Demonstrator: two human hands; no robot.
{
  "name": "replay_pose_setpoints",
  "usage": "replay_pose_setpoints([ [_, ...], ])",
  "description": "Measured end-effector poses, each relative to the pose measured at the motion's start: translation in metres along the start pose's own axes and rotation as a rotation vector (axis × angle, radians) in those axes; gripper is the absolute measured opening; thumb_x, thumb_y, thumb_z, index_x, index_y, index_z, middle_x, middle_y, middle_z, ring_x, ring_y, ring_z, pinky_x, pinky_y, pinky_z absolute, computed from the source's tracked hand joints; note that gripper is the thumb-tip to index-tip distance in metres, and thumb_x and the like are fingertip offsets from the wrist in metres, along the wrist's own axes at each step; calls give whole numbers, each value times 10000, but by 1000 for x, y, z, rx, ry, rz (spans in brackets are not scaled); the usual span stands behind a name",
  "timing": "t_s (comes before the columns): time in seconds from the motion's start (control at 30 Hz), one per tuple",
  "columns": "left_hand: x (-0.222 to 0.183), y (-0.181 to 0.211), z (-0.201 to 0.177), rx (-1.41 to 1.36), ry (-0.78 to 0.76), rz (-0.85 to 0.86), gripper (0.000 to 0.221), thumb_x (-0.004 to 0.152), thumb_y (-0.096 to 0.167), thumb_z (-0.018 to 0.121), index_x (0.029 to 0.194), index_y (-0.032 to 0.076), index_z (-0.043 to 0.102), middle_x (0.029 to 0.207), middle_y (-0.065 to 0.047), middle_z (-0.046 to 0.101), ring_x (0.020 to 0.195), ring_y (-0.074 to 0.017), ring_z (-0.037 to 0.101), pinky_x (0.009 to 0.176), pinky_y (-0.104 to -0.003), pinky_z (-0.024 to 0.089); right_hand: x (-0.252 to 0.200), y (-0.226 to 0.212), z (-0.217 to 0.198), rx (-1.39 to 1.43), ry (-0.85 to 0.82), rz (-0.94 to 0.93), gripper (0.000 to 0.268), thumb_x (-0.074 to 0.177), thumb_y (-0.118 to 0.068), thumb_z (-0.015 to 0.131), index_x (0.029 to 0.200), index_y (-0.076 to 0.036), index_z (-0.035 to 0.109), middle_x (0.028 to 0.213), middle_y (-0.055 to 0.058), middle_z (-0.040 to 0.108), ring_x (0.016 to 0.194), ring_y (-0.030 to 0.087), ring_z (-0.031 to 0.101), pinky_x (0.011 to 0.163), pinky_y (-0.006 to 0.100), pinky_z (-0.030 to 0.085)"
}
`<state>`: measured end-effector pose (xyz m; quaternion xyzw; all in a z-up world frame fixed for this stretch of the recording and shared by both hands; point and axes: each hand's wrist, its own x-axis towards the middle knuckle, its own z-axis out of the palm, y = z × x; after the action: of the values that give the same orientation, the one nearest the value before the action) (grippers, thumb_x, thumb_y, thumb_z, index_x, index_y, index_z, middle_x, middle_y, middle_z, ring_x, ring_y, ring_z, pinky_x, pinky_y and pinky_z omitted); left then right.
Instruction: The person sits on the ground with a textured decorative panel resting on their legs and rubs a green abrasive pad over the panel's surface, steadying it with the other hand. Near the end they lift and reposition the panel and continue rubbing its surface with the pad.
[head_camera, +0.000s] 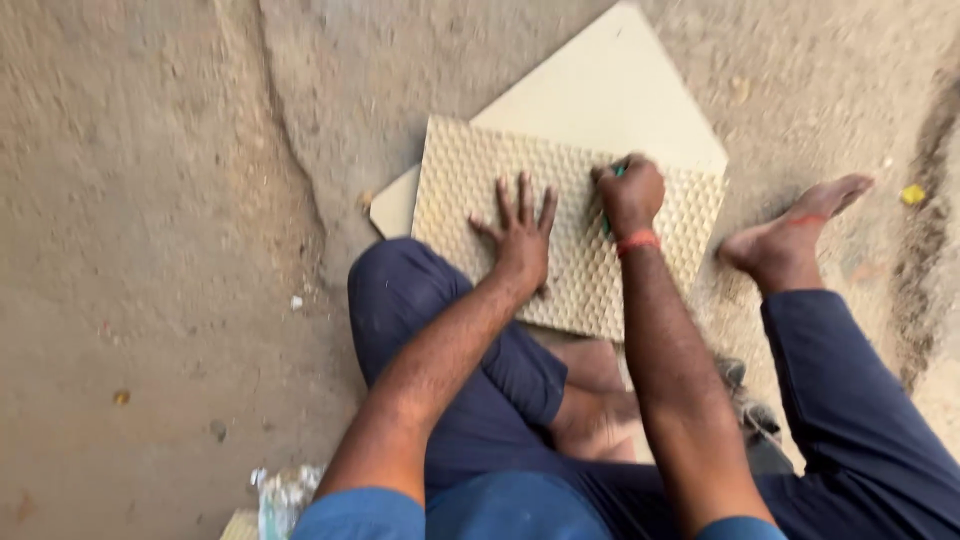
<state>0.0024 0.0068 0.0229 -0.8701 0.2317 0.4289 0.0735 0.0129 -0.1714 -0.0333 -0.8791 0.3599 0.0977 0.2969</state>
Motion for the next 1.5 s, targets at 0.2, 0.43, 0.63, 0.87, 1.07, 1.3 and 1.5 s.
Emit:
replay_pose_setpoints([
  [0.2,5,1,-11,-6,-5,-27,1720,458,622,979,1619,211,-222,1664,-242,-300,1493,-602,-198,994,-910,258,17,-10,-8,-74,-80,-16,341,779,-355,871,860,-43,759,829,194,750,757,337,729,756,457,569],
  [0.43,-4,0,0,-62,5,-15,1730,431,634,989,1636,206,-176,1672,-247,-262,1508,-588,-173,1017,-902,241,23,44,25,-144,14,-127,393,754,-425,871,825,-57,753,817,212,732,770,376,706,748,492,556],
  [0.63,-3,4,-5,-39,33,-39,1703,470,603,995,1649,189,-161,1686,-250,-241,1509,-599,-148,1000,-902,270,5,31,26,-79,-7,17,383,793,-392,846,816,-35,711,833,223,721,788,387,718,767,492,562],
  [0.87,-5,7,8,-1,-42,-5,1696,473,580,1002,1628,228,-189,1683,-227,-288,1501,-601,-168,985,-911,258,-7,20,9,-22,-43,-23,356,760,-370,849,851,-50,721,848,211,727,810,384,720,782,479,564],
  [1.07,3,-4,-13,-68,-26,-18,1735,449,620,993,1624,225,-220,1661,-244,-307,1494,-590,-210,1005,-913,226,39,30,22,-125,17,-240,405,744,-388,891,840,-22,745,848,225,731,811,407,701,781,497,550],
  [1.3,-5,5,-12,-46,10,-20,1713,473,606,992,1642,210,-195,1666,-250,-296,1491,-607,-197,998,-908,249,24,46,19,-118,50,-145,368,745,-393,875,854,-56,775,836,202,748,775,361,718,750,466,563],
  [1.5,0,3,-1,-25,-16,-20,1726,461,612,982,1627,217,-228,1653,-249,-329,1477,-599,-231,1004,-913,226,14,28,-9,-100,-139,-35,367,760,-391,865,857,-50,770,813,183,747,741,310,734,731,423,570],
])
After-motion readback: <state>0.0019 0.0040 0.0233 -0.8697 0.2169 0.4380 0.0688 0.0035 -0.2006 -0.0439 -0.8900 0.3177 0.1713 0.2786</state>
